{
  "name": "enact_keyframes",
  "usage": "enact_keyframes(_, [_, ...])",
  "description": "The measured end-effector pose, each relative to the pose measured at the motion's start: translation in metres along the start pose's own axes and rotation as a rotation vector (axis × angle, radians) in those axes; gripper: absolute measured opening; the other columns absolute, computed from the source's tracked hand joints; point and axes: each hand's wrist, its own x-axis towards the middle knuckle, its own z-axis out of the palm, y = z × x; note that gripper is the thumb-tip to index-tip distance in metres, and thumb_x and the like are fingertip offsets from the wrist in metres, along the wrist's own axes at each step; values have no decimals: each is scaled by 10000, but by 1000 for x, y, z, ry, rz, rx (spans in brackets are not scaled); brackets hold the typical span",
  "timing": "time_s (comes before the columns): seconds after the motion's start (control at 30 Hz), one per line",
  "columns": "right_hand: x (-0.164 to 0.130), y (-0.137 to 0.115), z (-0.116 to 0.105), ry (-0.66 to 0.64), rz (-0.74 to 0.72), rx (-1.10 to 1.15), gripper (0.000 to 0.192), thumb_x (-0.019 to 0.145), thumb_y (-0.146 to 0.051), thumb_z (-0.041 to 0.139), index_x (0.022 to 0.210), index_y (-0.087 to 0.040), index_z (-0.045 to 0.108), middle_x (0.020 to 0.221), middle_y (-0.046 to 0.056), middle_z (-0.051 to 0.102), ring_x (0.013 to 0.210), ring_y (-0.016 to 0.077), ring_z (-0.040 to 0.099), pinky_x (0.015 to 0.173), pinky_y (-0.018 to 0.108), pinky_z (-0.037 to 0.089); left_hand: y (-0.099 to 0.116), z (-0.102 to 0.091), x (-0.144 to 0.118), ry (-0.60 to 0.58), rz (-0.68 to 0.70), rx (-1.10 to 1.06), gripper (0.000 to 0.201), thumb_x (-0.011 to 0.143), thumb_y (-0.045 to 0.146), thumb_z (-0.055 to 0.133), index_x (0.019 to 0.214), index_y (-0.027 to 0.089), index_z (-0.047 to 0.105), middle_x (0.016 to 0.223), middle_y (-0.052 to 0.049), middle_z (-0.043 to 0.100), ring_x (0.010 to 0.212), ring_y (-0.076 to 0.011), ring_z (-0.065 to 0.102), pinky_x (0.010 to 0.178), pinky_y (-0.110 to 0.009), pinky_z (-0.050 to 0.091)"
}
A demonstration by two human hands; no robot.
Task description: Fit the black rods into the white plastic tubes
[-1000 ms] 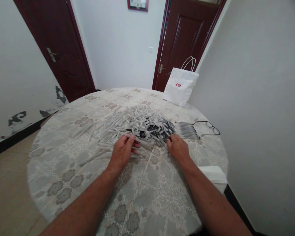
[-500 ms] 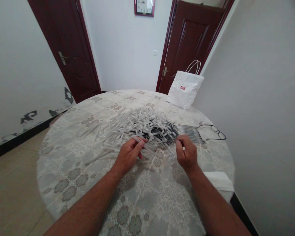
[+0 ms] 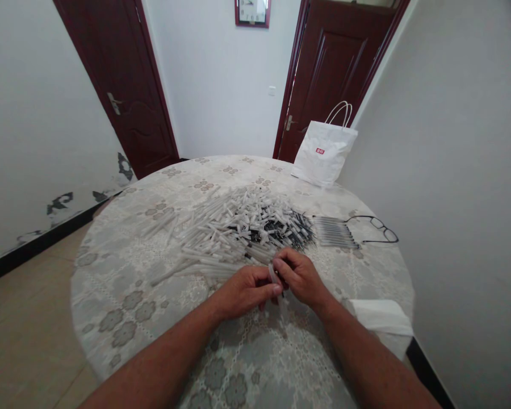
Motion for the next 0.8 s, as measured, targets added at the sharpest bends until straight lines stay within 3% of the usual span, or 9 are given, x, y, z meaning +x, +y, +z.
enact_keyframes(0.1, [-1, 0, 1, 20, -10, 45, 240, 982, -414, 520, 922, -211, 634, 716, -16, 586, 643, 135, 548, 618, 246, 445, 0, -3, 3, 111, 37, -47, 281, 862, 444, 679, 863, 171, 745, 805, -59, 720, 654, -166, 644, 630, -285, 547])
enact_keyframes(0.2, [-1, 4, 1, 31, 42, 127, 274, 992, -442, 490, 1034, -216, 639, 699, -24, 586, 574, 124, 526, 560, 239, 435, 1, -12, 6, 369, 106, -123, 316, 861, 456, 686, 955, 164, 759, 1021, -107, 745, 838, -215, 694, 724, -336, 596])
enact_keyframes(0.3, [0, 10, 1, -5, 74, 149, 277, 976, -448, 516, 985, -207, 652, 692, -20, 601, 558, 119, 526, 536, 232, 425, 1, -22, 8, 595, 164, -204, 355, 851, 481, 695, 978, 155, 754, 1131, -123, 731, 937, -240, 700, 788, -380, 614])
enact_keyframes(0.37, [1, 13, 1, -23, 95, 160, 277, 962, -453, 537, 950, -201, 653, 722, -10, 630, 561, 116, 533, 523, 227, 418, 0, -26, 9, 668, 177, -221, 378, 832, 498, 711, 977, 151, 753, 1132, -121, 734, 945, -243, 705, 809, -396, 617])
enact_keyframes(0.7, [4, 12, 4, -16, 146, 131, 258, 943, -426, 560, 875, -194, 647, 634, -28, 582, 531, 113, 496, 508, 221, 385, -4, -22, 10, 625, 186, -223, 311, 851, 441, 712, 953, 149, 742, 1162, -119, 725, 948, -220, 712, 829, -372, 615])
enact_keyframes(0.8, [4, 12, 4, 69, 156, 144, 236, 932, -415, 570, 848, -200, 619, 594, -41, 538, 514, 113, 468, 494, 222, 374, -4, -24, 11, 612, 179, -295, 314, 849, 445, 714, 958, 151, 717, 1184, -118, 713, 900, -204, 715, 799, -378, 622])
